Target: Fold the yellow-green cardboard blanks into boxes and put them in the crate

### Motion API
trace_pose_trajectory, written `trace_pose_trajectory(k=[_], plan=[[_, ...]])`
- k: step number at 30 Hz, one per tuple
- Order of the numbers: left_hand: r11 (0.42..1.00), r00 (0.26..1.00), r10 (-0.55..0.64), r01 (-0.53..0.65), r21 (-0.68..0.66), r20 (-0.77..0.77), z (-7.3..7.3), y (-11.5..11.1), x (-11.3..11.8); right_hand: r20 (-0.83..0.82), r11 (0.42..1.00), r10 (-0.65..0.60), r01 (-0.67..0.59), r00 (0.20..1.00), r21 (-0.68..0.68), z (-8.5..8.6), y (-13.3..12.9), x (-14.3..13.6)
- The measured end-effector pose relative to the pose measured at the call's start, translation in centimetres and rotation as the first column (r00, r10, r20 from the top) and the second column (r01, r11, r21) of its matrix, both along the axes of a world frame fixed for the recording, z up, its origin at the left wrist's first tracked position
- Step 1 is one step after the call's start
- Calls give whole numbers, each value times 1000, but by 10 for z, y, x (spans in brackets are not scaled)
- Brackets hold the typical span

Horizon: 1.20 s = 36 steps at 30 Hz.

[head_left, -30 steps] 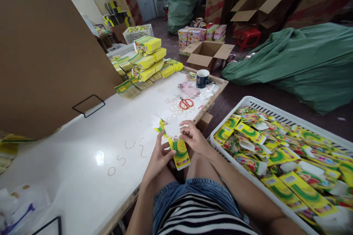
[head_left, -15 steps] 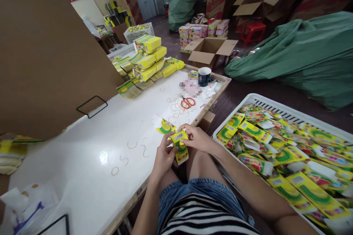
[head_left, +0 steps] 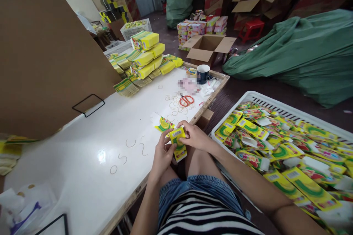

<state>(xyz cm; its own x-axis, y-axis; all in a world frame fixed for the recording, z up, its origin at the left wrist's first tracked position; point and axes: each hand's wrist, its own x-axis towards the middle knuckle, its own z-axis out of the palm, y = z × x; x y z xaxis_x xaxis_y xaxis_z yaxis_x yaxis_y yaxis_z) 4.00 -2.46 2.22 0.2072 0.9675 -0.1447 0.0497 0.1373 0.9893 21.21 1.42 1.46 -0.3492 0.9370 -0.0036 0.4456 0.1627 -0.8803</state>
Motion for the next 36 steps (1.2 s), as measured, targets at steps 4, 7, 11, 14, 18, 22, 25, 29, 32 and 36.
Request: trace_pose_trajectory(k=[4,7,11,14,18,22,25,29,32,36], plan=[[999,999,-31,31,-11,12,4,-1,0,-71,1000,-8,6,997,-23,2,1,2],[1000,1000,-12,12,-16,-9,3,0,0,42,997,-75,76,996,-12,4,1,-3],[1000,1000,-5,5,-25,-6,-1,0,-2,150,995,-101,99,984,21,3,1,-9],[999,1000,-13,13,-44,4,-3,0,-3,181,993,-112,107,977,40,4,-1,-10],[998,997,-4,9,-61,77,0,3,-7,29,998,-16,14,999,68,8,-4,-3],[998,989,-16,24,-52,148,6,5,-11,-209,993,-2,26,978,114,6,-3,6],[997,988,-11,22,-69,156,8,2,-7,-380,994,-86,106,921,32,0,-6,5],[999,993,-9,15,-47,116,7,3,13,-470,983,-176,177,865,-43,0,-18,7],[995,992,-98,97,18,80,0,17,31,-376,943,-265,320,888,89,4,-20,36],[982,989,-149,151,114,-25,-14,44,37,-116,619,-703,684,701,385,4,-40,132]])
